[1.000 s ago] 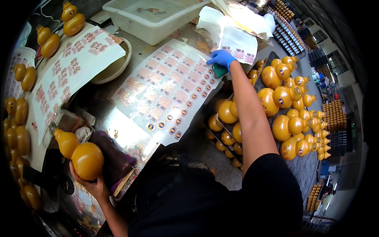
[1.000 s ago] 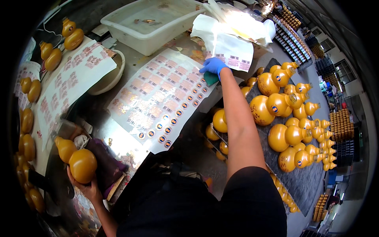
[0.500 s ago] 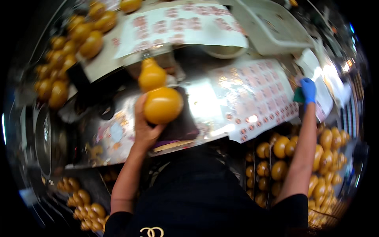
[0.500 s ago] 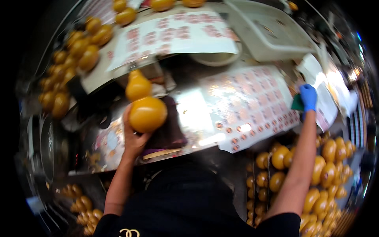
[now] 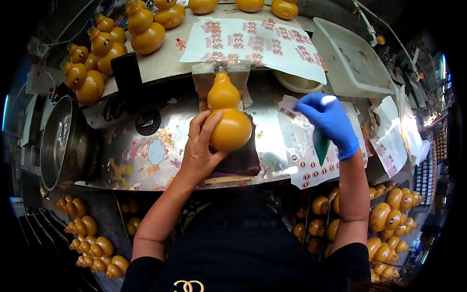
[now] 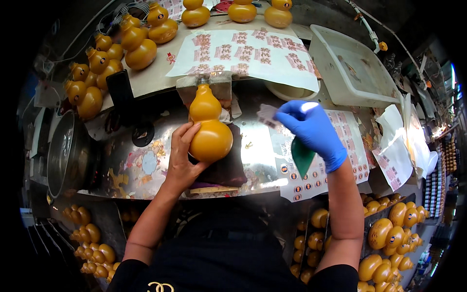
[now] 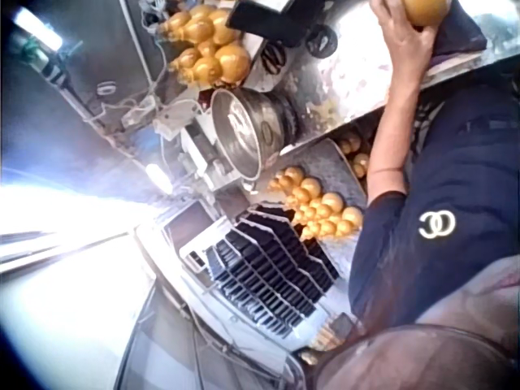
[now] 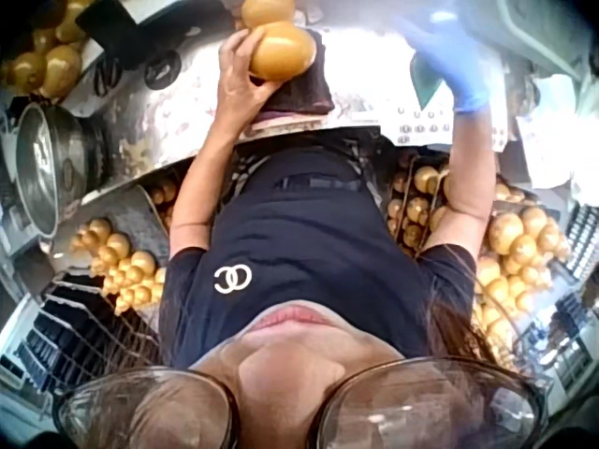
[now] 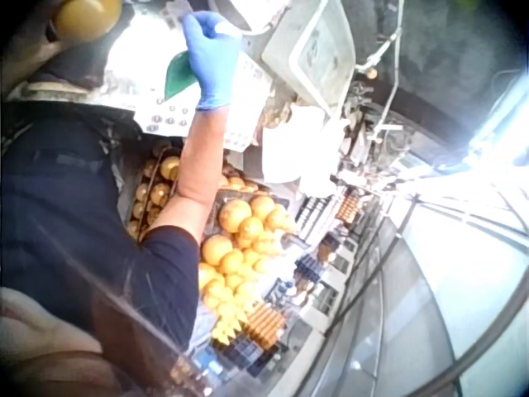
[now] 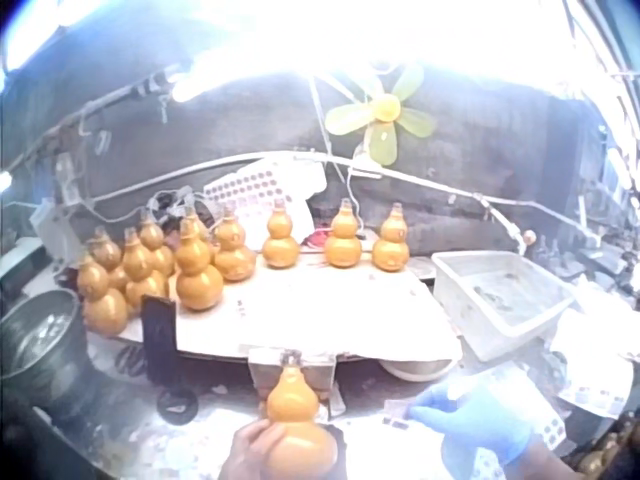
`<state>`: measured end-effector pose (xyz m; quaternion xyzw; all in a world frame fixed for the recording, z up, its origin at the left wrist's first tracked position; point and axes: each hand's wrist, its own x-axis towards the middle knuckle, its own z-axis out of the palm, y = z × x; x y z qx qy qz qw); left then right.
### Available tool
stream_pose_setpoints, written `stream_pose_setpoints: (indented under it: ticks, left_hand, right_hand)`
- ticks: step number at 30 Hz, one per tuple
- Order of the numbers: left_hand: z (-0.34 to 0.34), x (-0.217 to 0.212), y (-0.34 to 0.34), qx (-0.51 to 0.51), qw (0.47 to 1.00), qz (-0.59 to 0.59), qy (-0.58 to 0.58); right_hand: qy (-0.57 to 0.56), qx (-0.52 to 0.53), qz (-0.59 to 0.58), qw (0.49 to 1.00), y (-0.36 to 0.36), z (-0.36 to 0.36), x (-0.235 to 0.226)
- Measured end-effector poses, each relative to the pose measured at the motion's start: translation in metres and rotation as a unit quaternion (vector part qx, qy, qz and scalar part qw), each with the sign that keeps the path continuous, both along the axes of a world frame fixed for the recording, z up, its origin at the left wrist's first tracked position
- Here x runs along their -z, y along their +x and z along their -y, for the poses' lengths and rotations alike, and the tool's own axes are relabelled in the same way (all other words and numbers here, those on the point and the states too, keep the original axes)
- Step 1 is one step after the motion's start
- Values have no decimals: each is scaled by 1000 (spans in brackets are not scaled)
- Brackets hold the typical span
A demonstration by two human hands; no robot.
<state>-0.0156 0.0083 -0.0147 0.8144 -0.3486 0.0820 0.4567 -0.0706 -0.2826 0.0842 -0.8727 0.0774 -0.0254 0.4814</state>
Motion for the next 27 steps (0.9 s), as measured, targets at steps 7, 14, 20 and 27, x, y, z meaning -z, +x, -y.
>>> stream_pose_setpoints:
  ticks: [7, 14, 20, 27]
  left_hand:
    - [-3, 11, 4, 5, 998, -47, -44]
    - [-4, 11, 6, 8, 996, -91, -18]
    - [-14, 4, 19, 129, 930, -327, -102]
    - [-6, -5, 14, 112, 904, -377, -168]
  right_hand:
    - [112, -97, -43, 988, 5, -45, 6]
    - [82, -160, -54, 982, 16, -93, 9]
    - [52, -147, -24, 988, 21, -97, 29]
    - [89, -32, -7, 996, 14, -94, 39]
